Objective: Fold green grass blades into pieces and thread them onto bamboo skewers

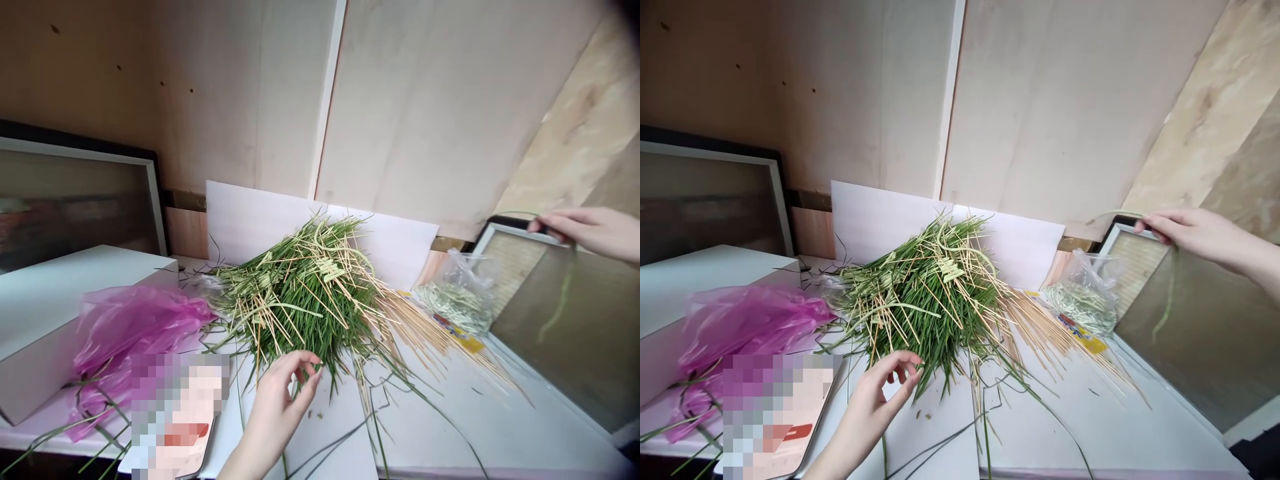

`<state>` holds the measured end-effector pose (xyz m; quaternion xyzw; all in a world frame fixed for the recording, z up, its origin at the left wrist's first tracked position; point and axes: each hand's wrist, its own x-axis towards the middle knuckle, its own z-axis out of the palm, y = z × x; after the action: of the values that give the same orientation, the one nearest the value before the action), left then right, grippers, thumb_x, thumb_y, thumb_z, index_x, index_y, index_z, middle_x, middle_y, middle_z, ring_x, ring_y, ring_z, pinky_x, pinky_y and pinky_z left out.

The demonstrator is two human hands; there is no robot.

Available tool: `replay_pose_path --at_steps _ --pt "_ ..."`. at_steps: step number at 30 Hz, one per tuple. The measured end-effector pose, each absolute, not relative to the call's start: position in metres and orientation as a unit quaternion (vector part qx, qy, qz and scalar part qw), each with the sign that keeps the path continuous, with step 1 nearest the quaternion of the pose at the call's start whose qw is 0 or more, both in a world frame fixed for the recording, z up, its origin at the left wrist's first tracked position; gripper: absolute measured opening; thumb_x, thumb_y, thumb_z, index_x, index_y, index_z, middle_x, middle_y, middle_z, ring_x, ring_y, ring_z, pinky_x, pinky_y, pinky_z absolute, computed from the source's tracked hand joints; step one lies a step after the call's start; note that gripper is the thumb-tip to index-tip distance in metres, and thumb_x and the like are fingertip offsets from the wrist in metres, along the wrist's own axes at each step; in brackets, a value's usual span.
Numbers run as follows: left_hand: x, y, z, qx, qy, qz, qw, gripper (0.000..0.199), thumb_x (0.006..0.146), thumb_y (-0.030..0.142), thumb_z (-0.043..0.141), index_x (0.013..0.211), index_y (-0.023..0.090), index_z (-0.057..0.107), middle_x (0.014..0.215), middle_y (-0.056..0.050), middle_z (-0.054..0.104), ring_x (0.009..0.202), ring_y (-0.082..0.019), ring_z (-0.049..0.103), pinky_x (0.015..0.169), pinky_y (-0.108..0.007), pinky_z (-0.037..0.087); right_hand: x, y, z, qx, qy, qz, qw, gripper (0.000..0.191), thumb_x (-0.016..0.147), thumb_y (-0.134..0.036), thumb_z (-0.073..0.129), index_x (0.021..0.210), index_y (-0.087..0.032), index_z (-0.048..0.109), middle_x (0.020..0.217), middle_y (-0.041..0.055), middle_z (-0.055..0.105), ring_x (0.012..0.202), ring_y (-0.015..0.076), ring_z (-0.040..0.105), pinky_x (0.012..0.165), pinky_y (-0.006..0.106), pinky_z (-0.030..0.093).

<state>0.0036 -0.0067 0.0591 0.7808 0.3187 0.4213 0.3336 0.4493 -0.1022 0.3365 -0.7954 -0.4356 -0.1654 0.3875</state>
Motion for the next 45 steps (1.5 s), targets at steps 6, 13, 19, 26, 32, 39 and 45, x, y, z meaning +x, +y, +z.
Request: replay_pose_path --at_steps 6,13,19,26,32,39,45 --pt "-0.001 -0.017 0.042 0.765 0.327 0.416 0.367 0.018 0.095 0.038 0.06 0.103 0.025 0.07 0.085 -0.002 0.073 0.075 -0.02 0.063 0.07 -0.032 0.048 0.401 -0.061 0.269 -0.738 -0.623 -0.003 0.26 0.054 0.094 -0.041 0.045 0.103 0.001 0.078 0.076 0.0012 0.071 0.079 0.0125 0.064 0.076 0.036 0.039" --pt "-0.016 -0.019 0.027 0.759 0.362 0.366 0.399 0.024 0.095 0.044 0.059 0.106 0.026 0.07 0.091 -0.004 0.073 0.081 -0.021 0.064 0.068 -0.031 0.048 0.303 -0.064 0.117 -0.636 -0.73 0.173 0.181 0.029 0.103 -0.022 0.055 0.08 -0.02 0.073 0.075 -0.0016 0.07 0.071 0.018 0.062 0.068 0.027 0.041" --pt "-0.015 -0.02 0.016 0.771 0.368 0.327 0.405 0.028 0.096 0.047 0.06 0.11 0.027 0.073 0.105 -0.006 0.073 0.085 -0.022 0.066 0.07 -0.032 0.051 0.23 -0.084 0.044 -0.608 -0.726 0.23 0.222 0.032 0.102 -0.022 0.056 0.07 -0.02 0.055 0.066 -0.0045 0.052 0.064 0.0147 0.05 0.061 0.025 0.031" --pt "-0.007 -0.03 0.011 0.857 0.335 0.309 0.242 0.027 0.094 0.037 0.067 0.12 0.033 0.073 0.12 -0.009 0.066 0.112 -0.03 0.058 0.097 -0.049 0.048 0.198 -0.092 0.014 -0.571 -0.706 0.303 0.289 0.028 0.106 -0.023 0.048 0.079 -0.022 0.054 0.081 -0.0032 0.061 0.077 0.0164 0.058 0.069 0.026 0.038" --pt "-0.004 -0.037 0.015 0.894 0.302 0.24 0.228 0.02 0.098 0.035 0.062 0.111 0.028 0.074 0.107 -0.006 0.074 0.102 -0.027 0.058 0.09 -0.045 0.046 0.198 -0.1 0.009 -0.561 -0.684 0.362 0.295 0.029 0.109 -0.026 0.039 0.083 -0.023 0.052 0.086 -0.0019 0.061 0.084 0.0186 0.06 0.077 0.027 0.042" --pt "0.004 -0.043 -0.001 0.906 0.278 0.278 0.154 0.016 0.097 0.036 0.064 0.096 0.022 0.072 0.091 -0.003 0.074 0.089 -0.024 0.055 0.082 -0.04 0.036 0.196 -0.101 0.002 -0.577 -0.676 0.376 0.263 0.034 0.108 -0.033 0.036 0.076 -0.023 0.039 0.077 -0.0023 0.051 0.076 0.0192 0.052 0.071 0.029 0.039" --pt "0.004 -0.041 -0.007 0.9 0.249 0.329 0.137 0.016 0.1 0.031 0.06 0.092 0.023 0.071 0.085 0.0 0.072 0.083 -0.021 0.052 0.079 -0.037 0.031 0.2 -0.102 0.004 -0.576 -0.697 0.347 0.248 0.032 0.109 -0.031 0.037 0.08 -0.023 0.048 0.083 -0.002 0.056 0.085 0.0197 0.057 0.077 0.03 0.039"
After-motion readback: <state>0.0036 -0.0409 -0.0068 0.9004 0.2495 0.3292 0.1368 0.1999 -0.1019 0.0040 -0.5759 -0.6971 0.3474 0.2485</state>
